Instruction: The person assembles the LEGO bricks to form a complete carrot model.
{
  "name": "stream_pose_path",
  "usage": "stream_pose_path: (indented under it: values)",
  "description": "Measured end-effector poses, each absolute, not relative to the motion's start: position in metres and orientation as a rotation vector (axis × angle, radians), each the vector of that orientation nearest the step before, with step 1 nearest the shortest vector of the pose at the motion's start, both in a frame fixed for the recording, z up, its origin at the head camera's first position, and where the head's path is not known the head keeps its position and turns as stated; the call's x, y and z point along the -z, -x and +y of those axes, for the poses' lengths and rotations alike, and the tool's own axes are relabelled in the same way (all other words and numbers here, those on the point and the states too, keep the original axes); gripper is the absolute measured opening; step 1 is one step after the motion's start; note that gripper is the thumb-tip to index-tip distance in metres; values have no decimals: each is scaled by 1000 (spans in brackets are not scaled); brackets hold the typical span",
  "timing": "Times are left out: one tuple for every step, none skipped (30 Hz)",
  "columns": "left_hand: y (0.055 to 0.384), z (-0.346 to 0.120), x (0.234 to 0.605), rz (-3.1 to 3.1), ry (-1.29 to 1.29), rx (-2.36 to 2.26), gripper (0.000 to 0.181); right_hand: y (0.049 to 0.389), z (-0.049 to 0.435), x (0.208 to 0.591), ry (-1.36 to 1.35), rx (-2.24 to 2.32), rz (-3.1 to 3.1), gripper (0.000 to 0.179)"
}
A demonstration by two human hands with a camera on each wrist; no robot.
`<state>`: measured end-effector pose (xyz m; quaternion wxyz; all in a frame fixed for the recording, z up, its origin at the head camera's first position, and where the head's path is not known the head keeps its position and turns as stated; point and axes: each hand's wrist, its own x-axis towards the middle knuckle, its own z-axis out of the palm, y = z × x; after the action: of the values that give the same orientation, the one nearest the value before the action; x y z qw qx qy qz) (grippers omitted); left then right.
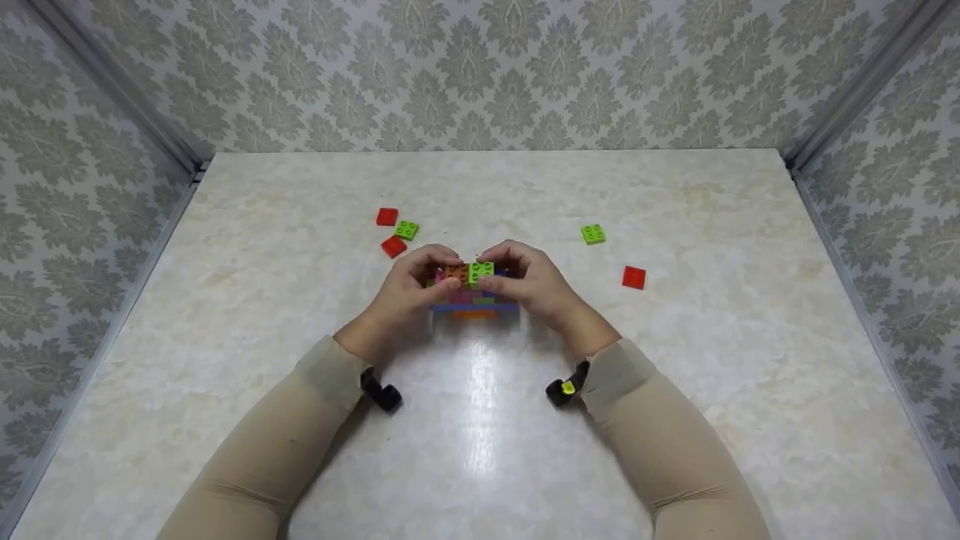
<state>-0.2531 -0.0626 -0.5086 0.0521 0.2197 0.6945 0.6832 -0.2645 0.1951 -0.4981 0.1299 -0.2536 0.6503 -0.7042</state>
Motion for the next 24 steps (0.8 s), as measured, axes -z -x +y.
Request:
stream_pose_path:
  values:
    - [253, -63, 509, 2111, -668, -2079, 27, 264, 194, 499, 745, 2052, 1886, 26]
    - [253, -63, 509, 2110, -665, -2079, 26, 264, 194, 500, 755, 2058, 1884, 25]
    - [253, -63, 508, 2107, -663, -2079, 26, 263, 193, 500, 759, 2062, 1879, 24]
    - [253, -63, 508, 2107, -665, -2078, 26, 263, 193, 501, 765, 2066, 1877, 23]
    - [253, -63, 508, 2106, -667, -2077, 26, 263, 193, 501, 774, 2065, 1880, 23]
    - [253, -63, 508, 2108, -669, -2075, 26, 263, 193, 501, 790, 2056, 1892, 23]
    - [253, -63, 508, 2106, -672, -2075, 26, 263, 193, 502, 807, 2045, 1908, 24]
    - [253, -63, 507, 2104, -676, -2076, 26, 263, 193, 502, 830, 2034, 1926, 25]
    - [253, -63, 507, 2104, -682, -2078, 26, 264, 192, 503, 852, 2024, 1946, 27]
    - [254, -63, 507, 2105, -690, -2079, 27, 264, 192, 503, 876, 2013, 1970, 29]
    - [254, -63, 507, 2102, -694, -2080, 27, 264, 192, 503, 903, 1999, 1992, 31]
    - [254, -63, 506, 2102, -698, -2080, 27, 264, 192, 504, 925, 1986, 2016, 32]
    - [254, -63, 506, 2104, -700, -2079, 27, 264, 192, 504, 940, 1981, 2029, 32]
    - [254, -63, 507, 2107, -703, -2079, 27, 264, 192, 505, 950, 1979, 2034, 33]
    - [254, -64, 507, 2114, -706, -2077, 27, 263, 191, 506, 957, 1980, 2038, 33]
    - [253, -64, 508, 2120, -710, -2076, 26, 263, 191, 507, 964, 1979, 2039, 34]
    - [253, -64, 508, 2128, -711, -2076, 25, 262, 191, 508, 970, 1980, 2036, 36]
    - [252, -65, 509, 2139, -715, -2076, 25, 262, 191, 508, 976, 1985, 2032, 37]
    - [252, -65, 510, 2150, -720, -2078, 25, 262, 190, 509, 981, 1990, 2027, 39]
    - [252, -65, 511, 2158, -728, -2079, 25, 262, 191, 509, 988, 1997, 2020, 40]
    - [252, -65, 511, 2165, -736, -2080, 25, 261, 191, 510, 993, 1999, 2023, 41]
    - [252, -65, 512, 2163, -742, -2087, 27, 261, 192, 510, 996, 1999, 2024, 41]
    - [252, -66, 512, 2164, -744, -2095, 33, 261, 192, 510, 999, 1999, 2024, 40]
    - [253, -67, 512, 2152, -732, -2120, 43, 261, 192, 510, 999, 2001, 2025, 39]
